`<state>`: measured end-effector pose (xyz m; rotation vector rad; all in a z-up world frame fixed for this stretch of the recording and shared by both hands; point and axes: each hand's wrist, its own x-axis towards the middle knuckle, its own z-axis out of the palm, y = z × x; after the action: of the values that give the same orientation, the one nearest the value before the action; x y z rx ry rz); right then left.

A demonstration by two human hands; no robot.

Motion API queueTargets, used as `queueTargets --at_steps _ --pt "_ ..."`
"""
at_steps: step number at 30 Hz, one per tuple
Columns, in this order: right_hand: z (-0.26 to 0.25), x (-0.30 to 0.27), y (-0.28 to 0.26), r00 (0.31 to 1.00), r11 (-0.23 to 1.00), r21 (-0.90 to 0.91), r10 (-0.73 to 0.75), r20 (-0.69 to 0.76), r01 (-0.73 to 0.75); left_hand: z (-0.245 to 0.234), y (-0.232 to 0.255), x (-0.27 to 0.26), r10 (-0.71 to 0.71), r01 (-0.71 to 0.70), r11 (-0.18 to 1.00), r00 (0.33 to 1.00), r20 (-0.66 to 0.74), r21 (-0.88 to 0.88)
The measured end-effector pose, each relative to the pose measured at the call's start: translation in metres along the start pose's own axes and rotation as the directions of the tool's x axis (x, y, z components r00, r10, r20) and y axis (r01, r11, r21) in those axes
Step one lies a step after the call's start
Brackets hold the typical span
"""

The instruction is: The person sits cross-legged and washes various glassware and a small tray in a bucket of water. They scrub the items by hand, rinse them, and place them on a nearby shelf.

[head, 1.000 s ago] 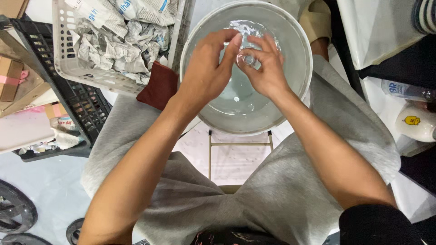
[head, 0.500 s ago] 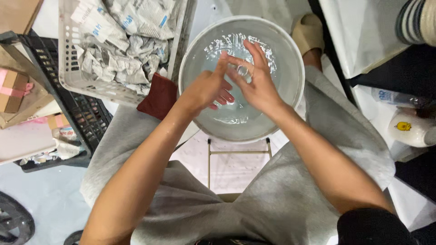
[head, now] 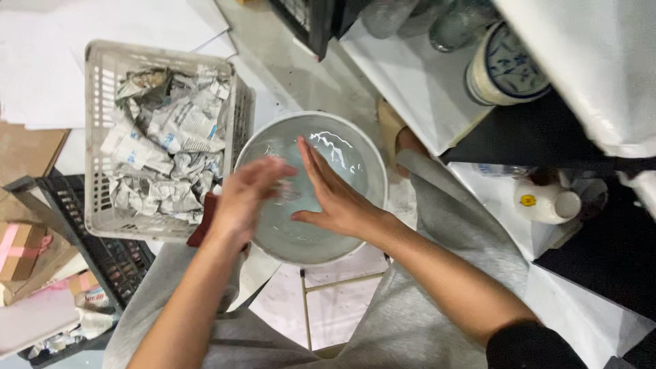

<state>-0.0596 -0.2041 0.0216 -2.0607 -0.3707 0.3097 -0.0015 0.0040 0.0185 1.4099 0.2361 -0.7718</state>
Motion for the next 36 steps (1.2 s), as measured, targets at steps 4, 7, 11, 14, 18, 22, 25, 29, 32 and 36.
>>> queueTargets --at_steps 4,7,11,14,18,22,25,29,32,36 --pt "0.000 0.002 0.007 0.944 0.939 -0.271 0.269 0.192 -0.212 0.014 0.058 -0.040 0.281 -0.265 0.959 0.934 -0.220 0.099" --pt "0.007 0.003 0.005 0.959 0.967 -0.068 0.253 0.130 -0.246 0.056 0.106 -0.064 0.511 -0.506 0.860 0.854 -0.096 0.068" --pt "0.019 -0.005 0.002 0.997 0.912 -0.411 0.047 0.059 -0.018 0.128 0.158 -0.069 0.752 -0.761 0.607 0.643 0.143 0.228" --pt "0.014 -0.019 0.005 0.929 0.902 -0.409 -0.261 -0.260 0.139 0.181 0.190 -0.060 0.819 -0.842 0.413 0.510 0.264 0.348" --pt "0.017 -0.013 -0.003 0.968 0.981 -0.086 -0.184 -0.171 0.171 0.251 0.209 -0.023 0.850 -0.850 0.326 0.455 0.265 0.413" --pt "-0.004 -0.020 -0.016 0.954 0.939 0.343 0.069 -0.291 0.037 0.304 0.211 0.031 0.890 -0.916 0.263 0.352 0.292 0.302" --pt "-0.042 -0.023 -0.016 0.762 0.977 -0.181 -0.202 -0.616 0.113 0.321 0.211 0.060 0.902 -0.949 0.217 0.284 0.325 0.228" --pt "-0.084 -0.049 -0.015 0.626 0.987 -0.077 -0.150 -0.765 0.144 0.331 0.214 0.078 0.911 -0.965 0.204 0.249 0.330 0.164" --pt "-0.093 -0.053 -0.030 0.511 0.885 0.161 -0.097 -0.854 0.437 0.334 0.219 0.078 0.800 -0.824 0.427 0.536 0.270 0.371" --pt "-0.108 -0.056 -0.046 0.552 0.798 0.218 -0.165 -0.818 0.562 0.331 0.209 0.078 0.819 -0.875 0.464 0.483 0.311 0.136"
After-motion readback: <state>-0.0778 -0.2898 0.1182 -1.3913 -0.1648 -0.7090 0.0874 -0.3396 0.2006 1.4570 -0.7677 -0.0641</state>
